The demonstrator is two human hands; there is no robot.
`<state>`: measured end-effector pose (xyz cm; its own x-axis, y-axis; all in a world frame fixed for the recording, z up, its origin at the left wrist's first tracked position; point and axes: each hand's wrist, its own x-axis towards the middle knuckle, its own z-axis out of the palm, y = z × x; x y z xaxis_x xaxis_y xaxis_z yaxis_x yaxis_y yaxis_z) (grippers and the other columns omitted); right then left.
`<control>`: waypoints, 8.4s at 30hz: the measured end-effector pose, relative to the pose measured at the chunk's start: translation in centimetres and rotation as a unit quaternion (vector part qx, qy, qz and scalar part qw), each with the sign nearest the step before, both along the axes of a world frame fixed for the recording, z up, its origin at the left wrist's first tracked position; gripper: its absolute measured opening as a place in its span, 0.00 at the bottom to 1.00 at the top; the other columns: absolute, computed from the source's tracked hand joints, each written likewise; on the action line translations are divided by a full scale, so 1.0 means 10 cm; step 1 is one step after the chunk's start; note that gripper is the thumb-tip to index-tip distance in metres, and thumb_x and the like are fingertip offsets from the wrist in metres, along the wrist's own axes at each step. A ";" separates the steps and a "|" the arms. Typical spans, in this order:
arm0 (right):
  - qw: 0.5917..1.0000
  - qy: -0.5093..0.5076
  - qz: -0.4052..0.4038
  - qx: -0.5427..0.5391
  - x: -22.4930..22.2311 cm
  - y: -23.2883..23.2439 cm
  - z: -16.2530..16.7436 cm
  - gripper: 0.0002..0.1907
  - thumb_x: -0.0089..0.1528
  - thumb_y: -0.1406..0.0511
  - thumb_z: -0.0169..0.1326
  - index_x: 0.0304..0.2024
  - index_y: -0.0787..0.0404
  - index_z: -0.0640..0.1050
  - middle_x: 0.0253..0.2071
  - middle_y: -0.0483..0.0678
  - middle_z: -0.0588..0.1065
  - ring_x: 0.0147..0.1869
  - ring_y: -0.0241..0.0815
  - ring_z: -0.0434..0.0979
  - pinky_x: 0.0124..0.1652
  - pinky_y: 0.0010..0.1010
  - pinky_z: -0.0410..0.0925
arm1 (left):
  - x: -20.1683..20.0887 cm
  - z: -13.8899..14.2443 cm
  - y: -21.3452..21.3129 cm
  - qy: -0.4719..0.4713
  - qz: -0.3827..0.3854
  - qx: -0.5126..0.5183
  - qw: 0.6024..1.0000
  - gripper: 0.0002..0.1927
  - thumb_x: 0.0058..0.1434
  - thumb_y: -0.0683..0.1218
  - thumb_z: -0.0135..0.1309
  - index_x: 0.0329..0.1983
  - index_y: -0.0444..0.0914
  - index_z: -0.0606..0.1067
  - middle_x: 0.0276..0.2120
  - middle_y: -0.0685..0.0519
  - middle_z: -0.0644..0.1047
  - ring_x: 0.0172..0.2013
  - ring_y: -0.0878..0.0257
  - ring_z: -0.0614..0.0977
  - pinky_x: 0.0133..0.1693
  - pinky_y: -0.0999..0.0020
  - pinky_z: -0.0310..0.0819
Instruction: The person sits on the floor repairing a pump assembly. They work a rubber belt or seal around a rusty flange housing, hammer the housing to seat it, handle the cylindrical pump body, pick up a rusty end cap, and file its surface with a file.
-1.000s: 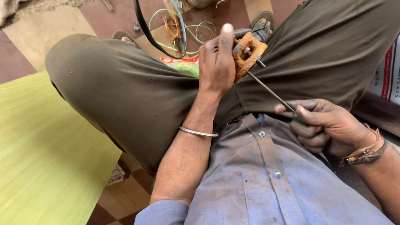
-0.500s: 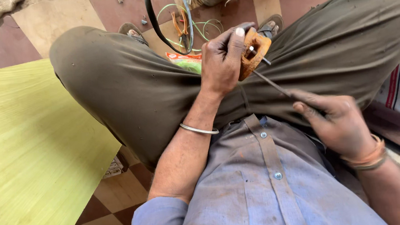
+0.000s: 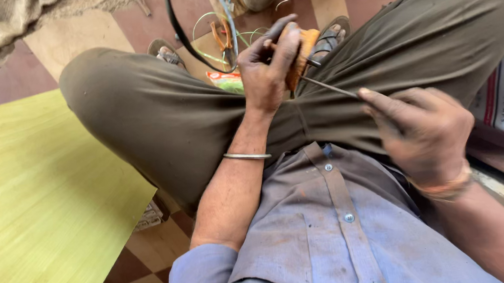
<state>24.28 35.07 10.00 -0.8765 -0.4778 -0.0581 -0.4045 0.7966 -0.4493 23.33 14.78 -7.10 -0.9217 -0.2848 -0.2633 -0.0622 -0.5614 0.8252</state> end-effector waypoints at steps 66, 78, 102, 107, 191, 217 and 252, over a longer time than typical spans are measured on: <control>0.978 -0.149 -0.085 -0.116 0.00 0.23 0.37 0.23 0.61 0.71 0.59 0.60 0.57 0.78 0.28 0.47 0.70 0.25 0.36 0.67 0.29 0.26 0.64 | -0.02 0.32 -0.07 -0.066 0.016 0.416 0.907 0.29 0.73 0.59 0.49 0.56 0.27 0.74 0.42 0.43 0.81 0.42 0.55 0.85 0.45 0.61 0.84; 0.997 -0.057 -0.045 -0.035 0.21 0.00 0.20 0.24 0.61 0.72 0.63 0.60 0.54 0.80 0.28 0.47 0.72 0.25 0.41 0.70 0.29 0.35 0.67 | 0.07 0.25 0.05 -0.086 0.030 0.399 0.912 0.25 0.75 0.55 0.50 0.57 0.27 0.72 0.42 0.43 0.80 0.41 0.56 0.85 0.44 0.63 0.83; 0.993 -0.059 -0.078 -0.058 0.31 -0.02 0.09 0.23 0.61 0.73 0.63 0.60 0.58 0.80 0.25 0.50 0.69 0.24 0.44 0.68 0.28 0.37 0.65 | 0.09 0.18 0.10 -0.093 0.098 0.297 0.945 0.24 0.73 0.52 0.51 0.59 0.25 0.72 0.45 0.44 0.79 0.45 0.58 0.83 0.48 0.63 0.81; 0.994 -0.041 -0.055 -0.082 0.31 0.00 0.09 0.24 0.61 0.74 0.62 0.60 0.58 0.79 0.29 0.50 0.72 0.27 0.45 0.71 0.30 0.37 0.67 | 0.09 0.19 0.11 -0.092 0.100 0.276 0.952 0.24 0.73 0.51 0.52 0.58 0.24 0.73 0.45 0.44 0.79 0.44 0.58 0.83 0.46 0.63 0.81; 0.980 -0.042 -0.007 -0.195 -0.12 -0.27 0.09 0.28 0.61 0.74 0.60 0.64 0.67 0.70 0.58 0.59 0.73 0.57 0.53 0.78 0.54 0.37 0.73 | 0.23 0.50 0.21 -0.064 -0.003 0.418 0.906 0.33 0.65 0.60 0.60 0.54 0.27 0.72 0.45 0.37 0.80 0.47 0.47 0.83 0.52 0.52 0.80; 0.978 -0.155 -0.074 -0.122 0.13 -0.01 0.44 0.18 0.58 0.71 0.62 0.52 0.60 0.82 0.38 0.51 0.82 0.32 0.39 0.84 0.34 0.28 0.73 | 0.21 0.45 0.00 -0.129 0.099 0.387 0.908 0.26 0.65 0.60 0.51 0.52 0.35 0.74 0.41 0.42 0.80 0.42 0.48 0.84 0.42 0.60 0.83; 0.858 -0.422 -0.211 -0.204 0.16 0.18 -0.19 0.16 0.64 0.61 0.61 0.51 0.63 0.85 0.24 0.40 0.68 0.25 0.31 0.63 0.24 0.24 0.57 | 0.27 0.25 -0.07 -0.127 0.062 0.282 0.949 0.28 0.67 0.58 0.46 0.53 0.29 0.74 0.39 0.40 0.81 0.35 0.48 0.84 0.39 0.53 0.81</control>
<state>25.89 36.90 8.11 -0.7038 -0.2594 -0.6613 0.4885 0.4992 -0.7157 25.99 14.10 -4.55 -0.7766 -0.1350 -0.6153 -0.1227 -0.9256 0.3580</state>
